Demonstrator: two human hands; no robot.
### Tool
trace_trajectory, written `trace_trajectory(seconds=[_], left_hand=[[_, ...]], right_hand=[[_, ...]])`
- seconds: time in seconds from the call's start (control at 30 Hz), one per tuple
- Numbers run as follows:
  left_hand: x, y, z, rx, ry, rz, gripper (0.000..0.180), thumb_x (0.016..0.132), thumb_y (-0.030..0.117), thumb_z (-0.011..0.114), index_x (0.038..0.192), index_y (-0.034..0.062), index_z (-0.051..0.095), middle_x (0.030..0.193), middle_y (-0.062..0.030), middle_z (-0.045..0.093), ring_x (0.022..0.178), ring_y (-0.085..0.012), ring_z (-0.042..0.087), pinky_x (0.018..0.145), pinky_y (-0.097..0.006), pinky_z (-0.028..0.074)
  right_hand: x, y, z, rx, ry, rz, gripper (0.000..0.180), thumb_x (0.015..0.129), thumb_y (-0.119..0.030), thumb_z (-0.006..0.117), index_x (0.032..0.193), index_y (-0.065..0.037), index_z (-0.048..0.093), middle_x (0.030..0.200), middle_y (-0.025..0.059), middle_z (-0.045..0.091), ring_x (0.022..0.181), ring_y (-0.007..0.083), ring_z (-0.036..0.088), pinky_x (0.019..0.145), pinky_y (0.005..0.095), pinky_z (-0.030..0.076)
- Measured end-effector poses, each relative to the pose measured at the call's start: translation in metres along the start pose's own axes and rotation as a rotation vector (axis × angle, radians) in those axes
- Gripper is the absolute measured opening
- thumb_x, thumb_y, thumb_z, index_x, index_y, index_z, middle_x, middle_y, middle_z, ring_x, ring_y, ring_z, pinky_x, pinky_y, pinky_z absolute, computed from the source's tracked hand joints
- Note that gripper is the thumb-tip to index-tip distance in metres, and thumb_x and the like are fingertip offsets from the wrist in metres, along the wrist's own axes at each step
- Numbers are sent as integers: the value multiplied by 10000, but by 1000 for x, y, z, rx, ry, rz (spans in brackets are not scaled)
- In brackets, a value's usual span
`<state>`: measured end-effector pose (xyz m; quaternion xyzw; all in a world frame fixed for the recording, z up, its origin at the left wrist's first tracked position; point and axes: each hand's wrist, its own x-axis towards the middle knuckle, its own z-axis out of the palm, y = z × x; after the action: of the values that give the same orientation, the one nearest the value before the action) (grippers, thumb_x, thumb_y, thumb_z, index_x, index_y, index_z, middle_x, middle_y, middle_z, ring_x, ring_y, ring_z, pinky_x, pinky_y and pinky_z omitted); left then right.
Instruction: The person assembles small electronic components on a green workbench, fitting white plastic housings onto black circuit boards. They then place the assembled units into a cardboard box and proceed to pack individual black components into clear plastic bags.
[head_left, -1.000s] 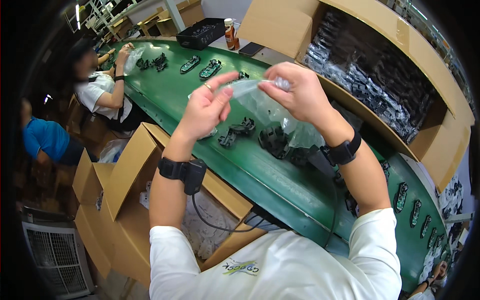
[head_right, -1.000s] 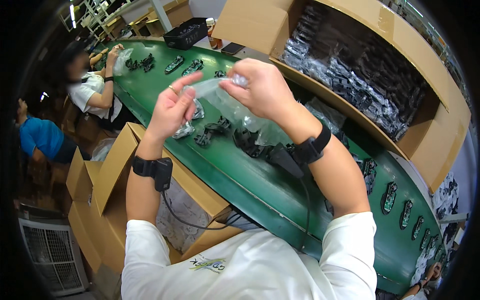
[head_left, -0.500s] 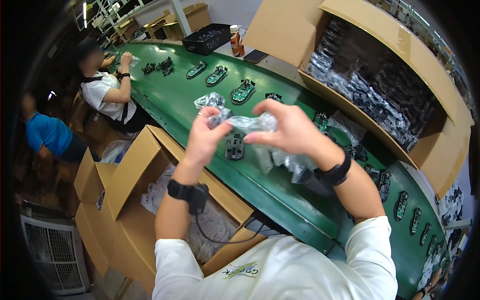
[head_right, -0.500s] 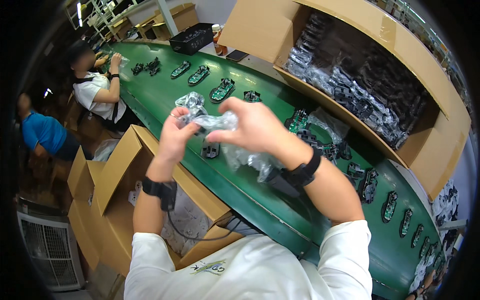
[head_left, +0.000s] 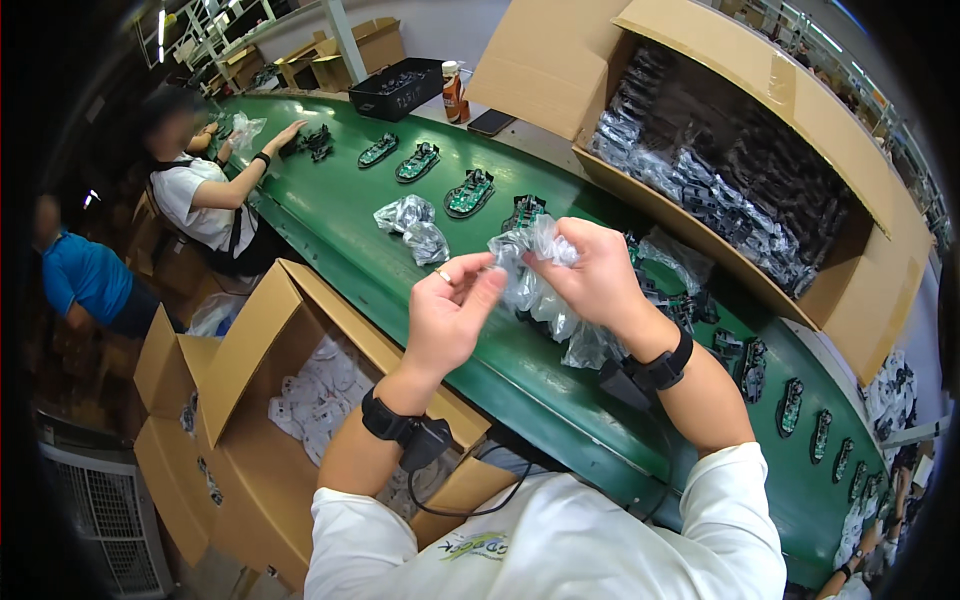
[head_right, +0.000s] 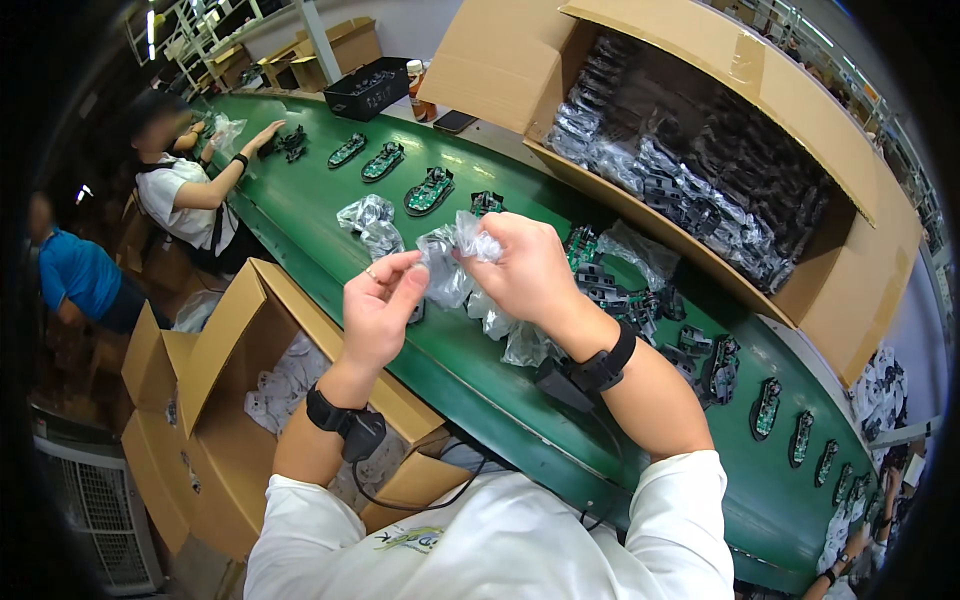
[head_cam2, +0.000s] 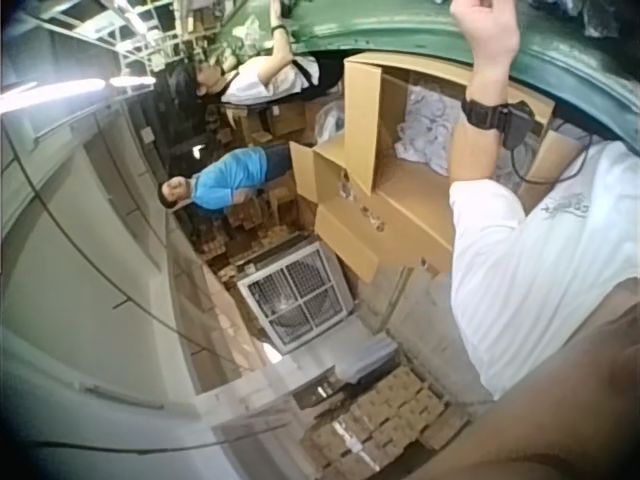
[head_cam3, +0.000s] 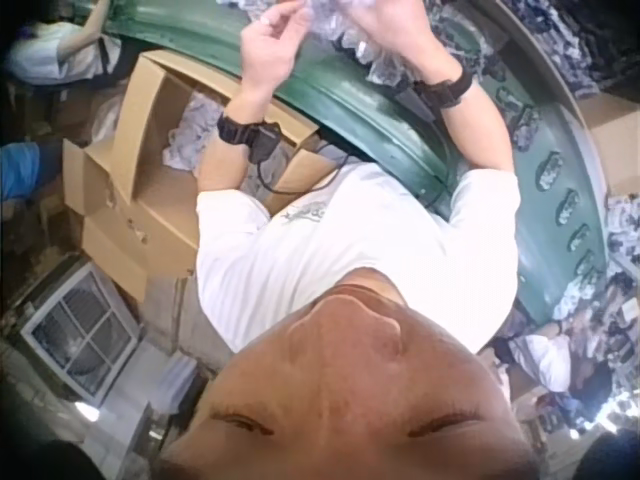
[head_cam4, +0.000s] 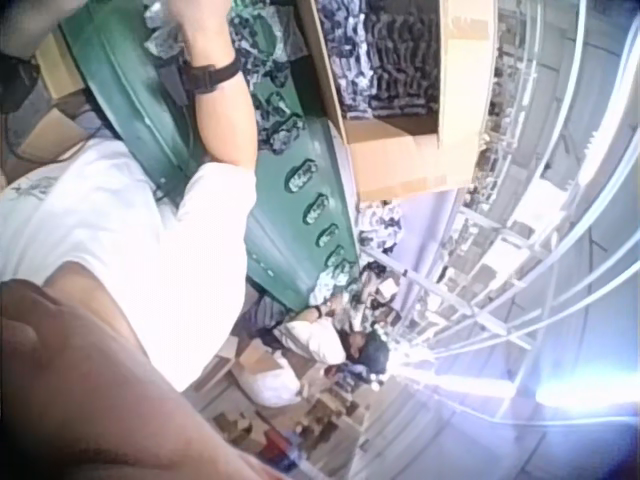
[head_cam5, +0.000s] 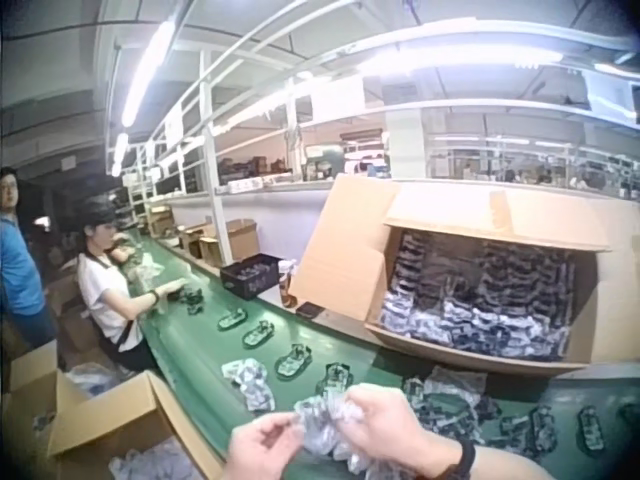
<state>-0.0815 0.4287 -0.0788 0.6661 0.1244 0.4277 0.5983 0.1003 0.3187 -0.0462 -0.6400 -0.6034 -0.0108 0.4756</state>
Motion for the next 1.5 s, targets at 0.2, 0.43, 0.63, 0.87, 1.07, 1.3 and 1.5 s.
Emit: trace_trajectory(seconds=[0.2,0.43,0.63,0.87,1.07,1.3,1.5], left_hand=[[25,-8,-45,-111,-153,-212,171,949,67,694,1056,-55,748,967,-72,750,843,-90,666,786,-233,534],[26,16,-45,86,-326,-12,127,879,-85,699,982,-42,759,988,-115,761,882,-132,702,799,-259,568],[25,16,-27,481,-328,422,75,858,-74,712,907,-25,741,970,-130,764,901,-158,715,789,-288,569],[28,-1,-47,376,-368,16,49,882,-22,733,930,-14,734,843,-34,707,763,-85,637,674,-233,517],[44,-1,-39,185,-81,-4,33,925,2,702,955,-13,702,857,11,662,754,-42,572,684,-194,467],[71,18,-22,369,-108,534,55,923,34,715,964,3,695,839,-36,686,732,-80,602,649,-227,487],[90,-50,-70,1413,-151,-208,575,837,494,744,1267,119,668,1160,-200,694,1061,-351,683,898,-446,550]], right_hand=[[11,42,-29,622,-292,236,134,909,-132,743,923,2,737,816,-26,689,758,46,570,705,241,464],[19,32,-50,633,-476,422,227,923,-229,748,947,-3,743,835,-11,701,758,56,597,693,246,476],[21,32,-27,323,-444,224,259,883,-268,779,883,-13,736,748,-12,663,705,60,565,642,269,472],[19,41,-37,159,-205,86,159,853,-142,751,949,-16,743,816,85,698,752,151,646,705,299,509],[23,28,-40,-1,4,-261,233,769,9,676,990,-27,739,946,137,708,874,294,696,806,359,553],[38,2,-32,295,270,-177,204,824,11,582,1000,13,684,919,109,724,856,187,686,778,296,535],[34,22,-36,426,199,53,170,878,-154,624,805,-1,640,689,-33,572,667,43,499,598,236,419]])
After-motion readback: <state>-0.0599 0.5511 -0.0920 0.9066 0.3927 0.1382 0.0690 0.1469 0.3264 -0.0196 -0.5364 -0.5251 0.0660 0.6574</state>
